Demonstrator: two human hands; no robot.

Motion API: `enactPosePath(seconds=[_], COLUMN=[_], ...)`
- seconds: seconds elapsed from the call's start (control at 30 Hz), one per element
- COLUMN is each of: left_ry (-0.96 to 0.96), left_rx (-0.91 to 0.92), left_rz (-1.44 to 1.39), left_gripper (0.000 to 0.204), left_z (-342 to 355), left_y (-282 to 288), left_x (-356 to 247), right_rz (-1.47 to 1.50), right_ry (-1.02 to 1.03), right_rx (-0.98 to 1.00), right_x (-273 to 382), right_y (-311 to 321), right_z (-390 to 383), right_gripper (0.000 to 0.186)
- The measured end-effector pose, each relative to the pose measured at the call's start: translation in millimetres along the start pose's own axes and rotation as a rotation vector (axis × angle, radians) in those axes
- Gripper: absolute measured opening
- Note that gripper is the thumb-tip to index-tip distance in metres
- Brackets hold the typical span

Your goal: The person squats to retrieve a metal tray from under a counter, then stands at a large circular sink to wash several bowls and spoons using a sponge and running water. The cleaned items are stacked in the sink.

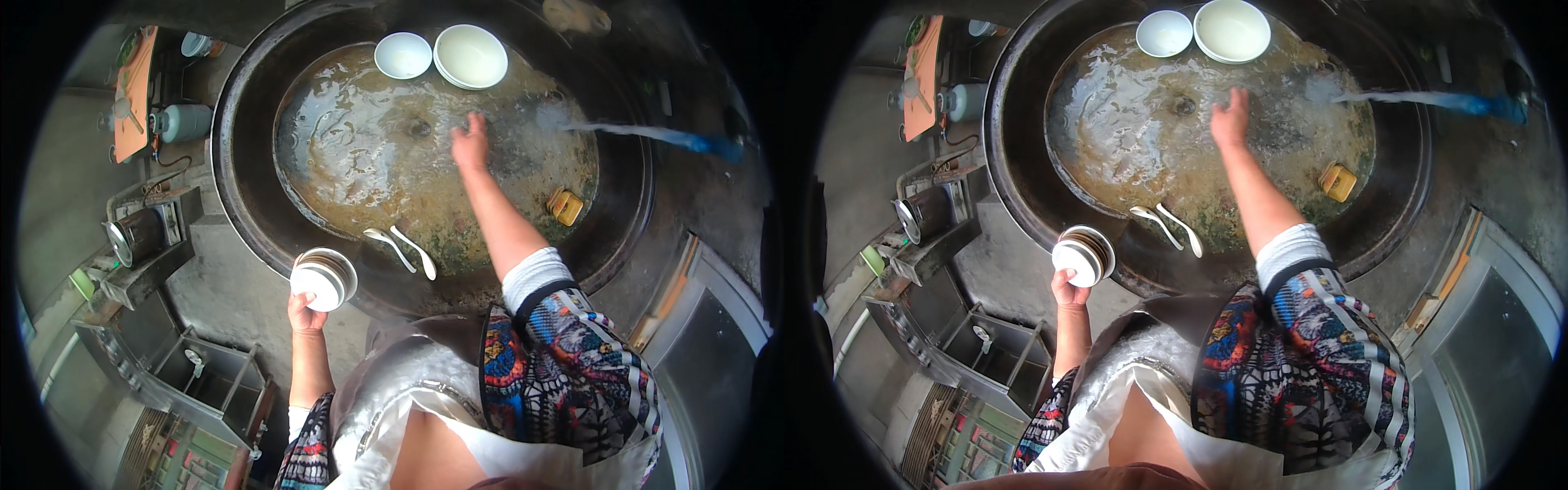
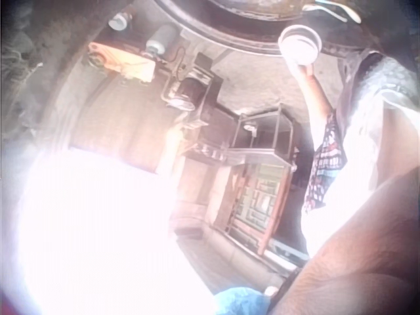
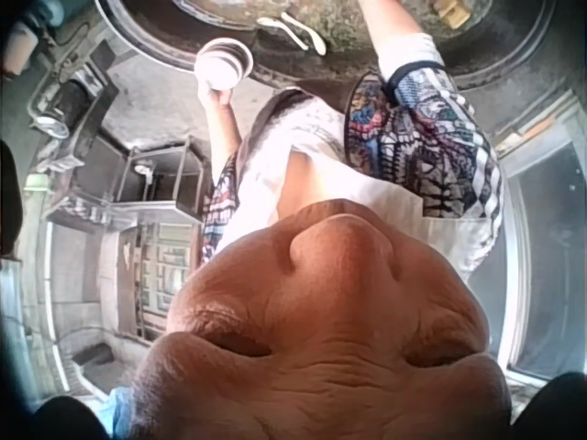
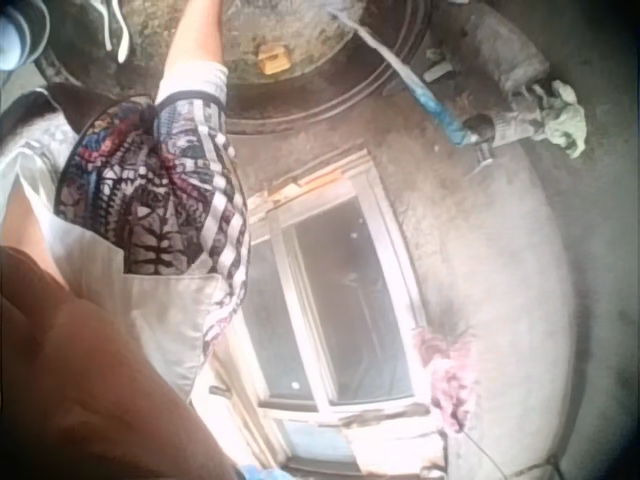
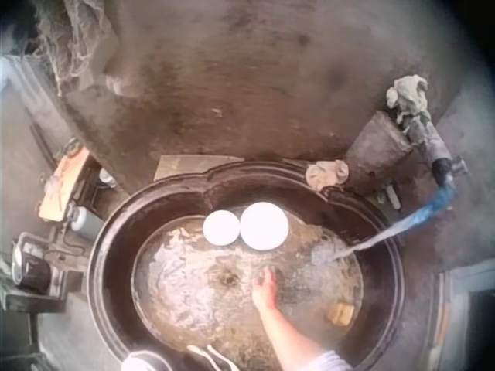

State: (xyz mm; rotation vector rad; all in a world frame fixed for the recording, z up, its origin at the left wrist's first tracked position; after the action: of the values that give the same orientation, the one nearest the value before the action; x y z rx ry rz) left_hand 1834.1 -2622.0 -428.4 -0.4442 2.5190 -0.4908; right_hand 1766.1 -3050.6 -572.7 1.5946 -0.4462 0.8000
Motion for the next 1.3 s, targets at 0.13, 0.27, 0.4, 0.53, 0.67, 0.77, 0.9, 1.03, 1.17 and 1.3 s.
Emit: enactPosePath(seconds=[0.13, 0.27, 0.4, 0.53, 0.67, 0.77, 0.9, 1.03, 1.17, 1.3], left_ry=[-0.012, -0.016, -0.021, -0.026, -0.024, -0.03, -0.041, -0.04, -0.039, -0.046], left_rx=[0.022, 0.019, 0.0, 0.029, 0.002, 0.014, -0.003, -0.015, 0.018, 0.016], left_rz=[0.0, 0.002, -0.001, 0.006, -0.017, -0.014, -0.003, 0.011, 0.001, 0.006], left_gripper=[0.078, 0.079, 0.079, 0.079, 0.079, 0.079, 0.079, 0.08, 0.08, 0.08], left_z=[0, 0, -1, -1, 0, 0, -1, -2, -2, 0], left_y=[-1, -1, -3, -6, -1, 0, -2, -8, -8, -5], left_x=[0, 0, -1, -2, -1, 0, -1, -2, -2, -2], right_rz=[-0.126, -0.588, -0.542, 0.067, -0.16, -0.494, -0.577, -0.049, -0.064, -0.653], right_ry=[0.144, -0.263, -0.306, -0.023, 0.138, -0.19, -0.207, -0.157, 0.026, -0.28], right_rx=[-0.291, -0.282, -0.106, 0.022, -0.212, -0.252, 0.004, 0.049, -0.088, -0.161], right_x=[-29, -62, -42, -27, -47, -62, -38, -31, -55, -72], right_y=[72, 89, 16, 0, 70, 88, 12, -12, 63, 91], right_z=[56, 31, -21, -8, 36, 33, -9, -10, 53, 55], right_gripper=[0.042, 0.061, 0.066, 0.054, 0.043, 0.058, 0.074, 0.051, 0.037, 0.055])
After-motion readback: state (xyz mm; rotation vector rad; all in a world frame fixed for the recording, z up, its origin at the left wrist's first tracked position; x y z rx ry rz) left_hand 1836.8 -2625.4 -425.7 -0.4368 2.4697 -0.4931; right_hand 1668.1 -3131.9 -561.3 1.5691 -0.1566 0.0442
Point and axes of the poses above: each hand's wrist, its own z-axis towards the middle knuckle, its own y-axis out of the back of the hand, x = y × z, the point moved 3 cm from there along z, towards the middle knuckle, and after that the axes turned 14 degrees about -x, right-handed, at the moved point
